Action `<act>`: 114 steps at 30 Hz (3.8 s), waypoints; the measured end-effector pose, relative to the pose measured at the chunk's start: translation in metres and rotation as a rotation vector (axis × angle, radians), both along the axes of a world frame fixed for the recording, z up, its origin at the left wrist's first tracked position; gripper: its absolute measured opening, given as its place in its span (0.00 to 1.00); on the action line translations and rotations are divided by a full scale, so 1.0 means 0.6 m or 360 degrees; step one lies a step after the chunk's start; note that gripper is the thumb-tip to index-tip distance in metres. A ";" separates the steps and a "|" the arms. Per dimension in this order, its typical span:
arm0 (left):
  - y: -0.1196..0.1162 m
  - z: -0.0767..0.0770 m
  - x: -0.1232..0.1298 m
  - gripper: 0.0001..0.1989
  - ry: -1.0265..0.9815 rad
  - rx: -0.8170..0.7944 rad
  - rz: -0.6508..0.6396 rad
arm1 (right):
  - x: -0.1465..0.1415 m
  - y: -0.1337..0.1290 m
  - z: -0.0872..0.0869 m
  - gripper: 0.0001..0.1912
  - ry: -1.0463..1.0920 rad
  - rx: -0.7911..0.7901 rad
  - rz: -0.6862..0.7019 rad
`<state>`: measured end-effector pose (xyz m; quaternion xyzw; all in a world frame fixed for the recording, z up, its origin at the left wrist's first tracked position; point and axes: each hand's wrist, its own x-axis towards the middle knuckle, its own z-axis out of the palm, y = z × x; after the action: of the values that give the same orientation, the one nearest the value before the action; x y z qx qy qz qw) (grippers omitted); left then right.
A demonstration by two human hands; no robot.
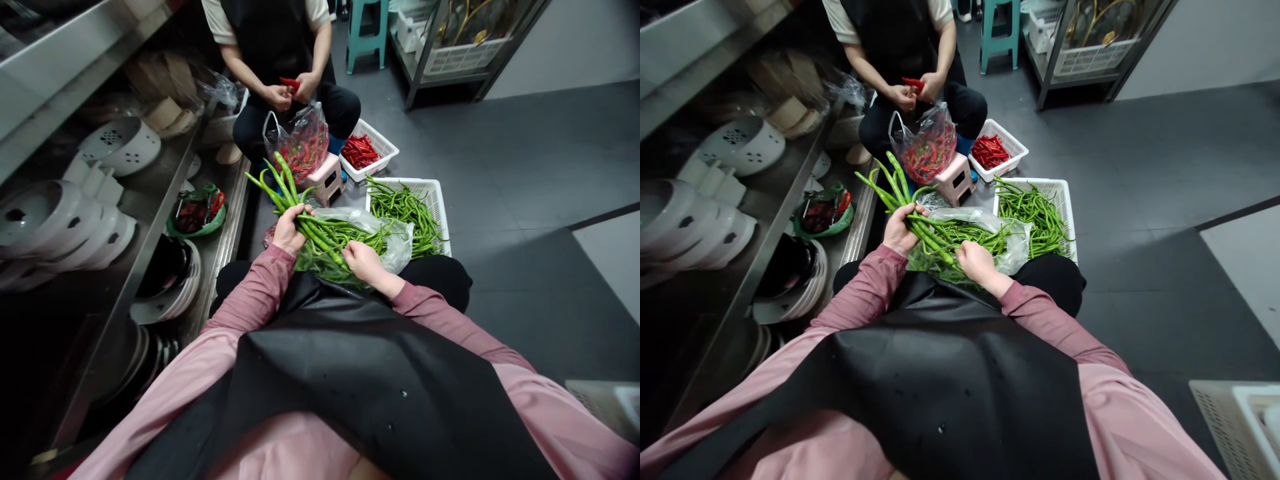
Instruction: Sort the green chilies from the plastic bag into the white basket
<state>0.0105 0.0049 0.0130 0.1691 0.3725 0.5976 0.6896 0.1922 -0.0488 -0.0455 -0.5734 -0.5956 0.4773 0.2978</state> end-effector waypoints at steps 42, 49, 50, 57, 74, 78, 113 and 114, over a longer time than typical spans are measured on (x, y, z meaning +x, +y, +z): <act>-0.016 -0.006 -0.004 0.10 0.0149 0.0178 0.0096 | -0.036 -0.033 0.043 0.14 0.0893 -0.0088 0.0304; -0.006 -0.016 -0.002 0.09 0.0058 0.0181 0.0078 | -0.001 -0.030 0.037 0.11 0.0596 0.0457 0.0105; -0.002 -0.019 -0.004 0.08 0.0034 0.0181 0.0074 | 0.002 -0.026 0.038 0.11 0.0685 0.0391 0.0029; 0.027 -0.024 -0.008 0.04 -0.0098 0.0337 -0.0093 | 0.010 0.029 0.050 0.11 0.0507 0.0242 0.0002; 0.032 -0.049 0.018 0.02 0.0074 0.0071 -0.0300 | -0.033 0.082 0.005 0.15 0.0209 0.0686 0.0311; 0.025 -0.058 0.010 0.03 0.0085 0.0015 -0.0360 | -0.012 0.088 0.015 0.15 -0.0306 0.0942 0.0563; 0.048 -0.056 -0.038 0.11 0.0081 0.0126 0.0110 | 0.017 0.089 -0.015 0.16 -0.1124 0.0348 0.0802; 0.053 -0.055 -0.039 0.11 0.0055 0.0080 0.0118 | 0.017 0.089 -0.024 0.17 -0.1191 0.0275 0.0837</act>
<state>-0.0132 0.0365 -0.0197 0.1828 0.3752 0.6290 0.6559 0.2026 0.0044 -0.0599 -0.5089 -0.8248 0.2456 -0.0219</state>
